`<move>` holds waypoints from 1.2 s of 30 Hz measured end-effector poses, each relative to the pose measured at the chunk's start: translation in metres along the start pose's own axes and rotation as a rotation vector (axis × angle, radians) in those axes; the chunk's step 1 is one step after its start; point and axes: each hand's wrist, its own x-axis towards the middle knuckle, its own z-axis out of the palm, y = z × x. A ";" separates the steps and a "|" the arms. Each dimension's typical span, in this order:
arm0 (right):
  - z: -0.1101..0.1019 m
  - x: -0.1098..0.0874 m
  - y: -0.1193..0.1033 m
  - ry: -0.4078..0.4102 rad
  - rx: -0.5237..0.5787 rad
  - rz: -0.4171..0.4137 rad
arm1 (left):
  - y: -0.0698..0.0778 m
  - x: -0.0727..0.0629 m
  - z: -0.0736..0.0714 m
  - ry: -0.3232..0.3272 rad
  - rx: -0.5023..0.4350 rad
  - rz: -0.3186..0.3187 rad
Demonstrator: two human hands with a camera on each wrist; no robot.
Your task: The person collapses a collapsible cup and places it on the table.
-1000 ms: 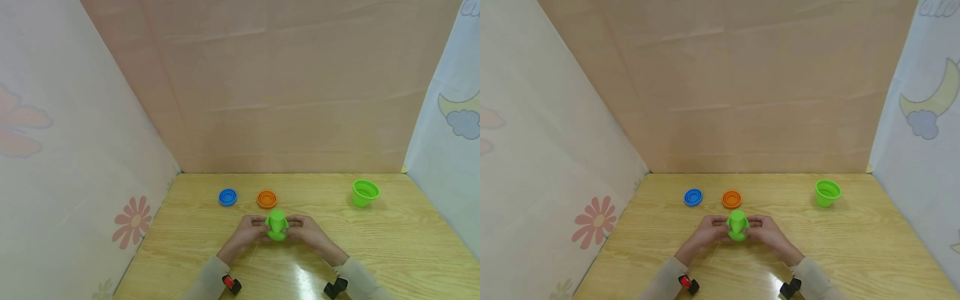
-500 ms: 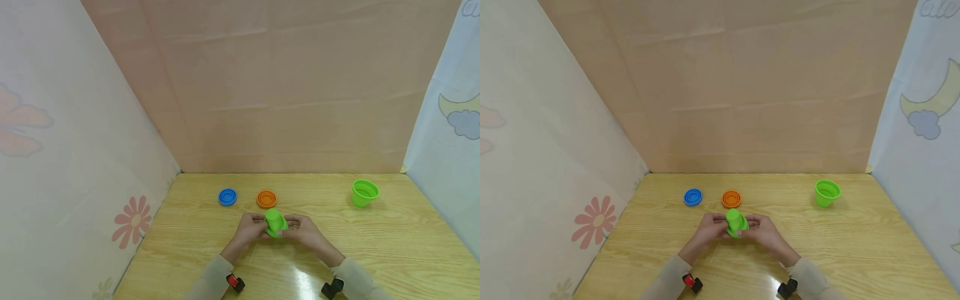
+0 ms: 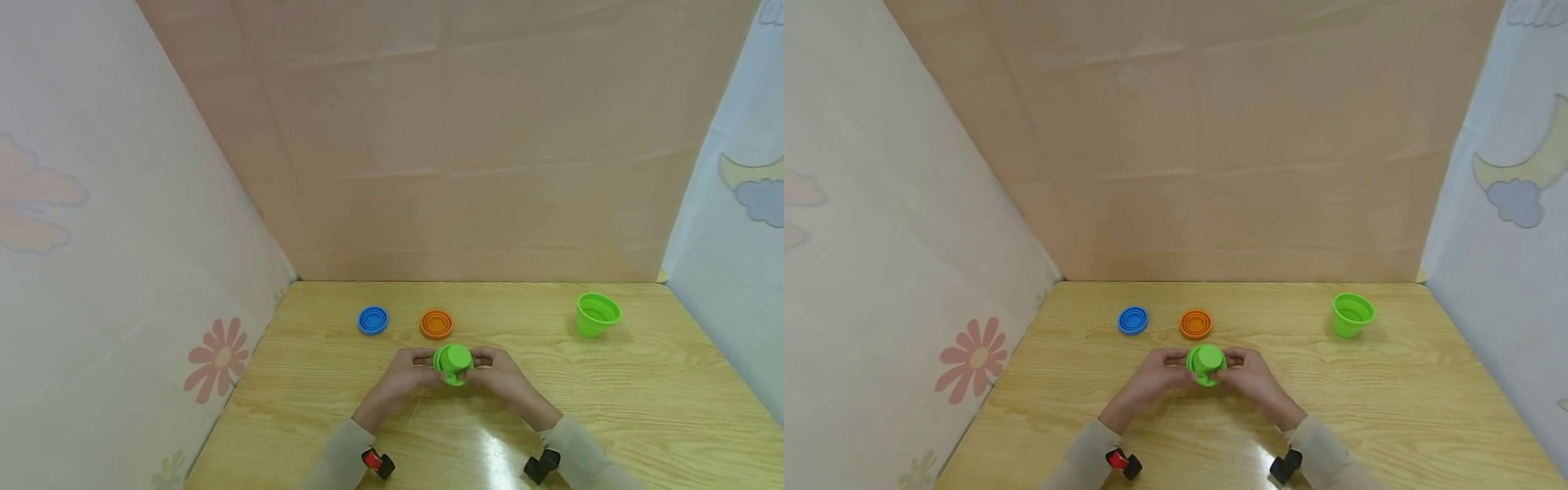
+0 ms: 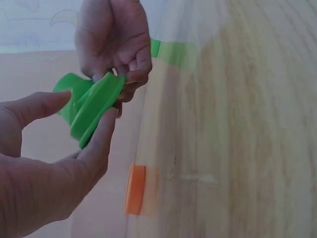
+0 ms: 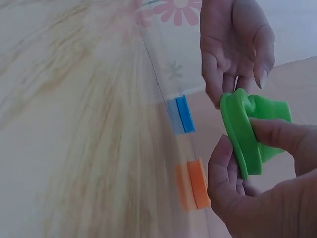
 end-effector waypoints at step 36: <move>-0.015 -0.002 0.005 -0.235 0.302 0.043 | -0.010 0.002 -0.016 -0.021 -0.200 -0.062</move>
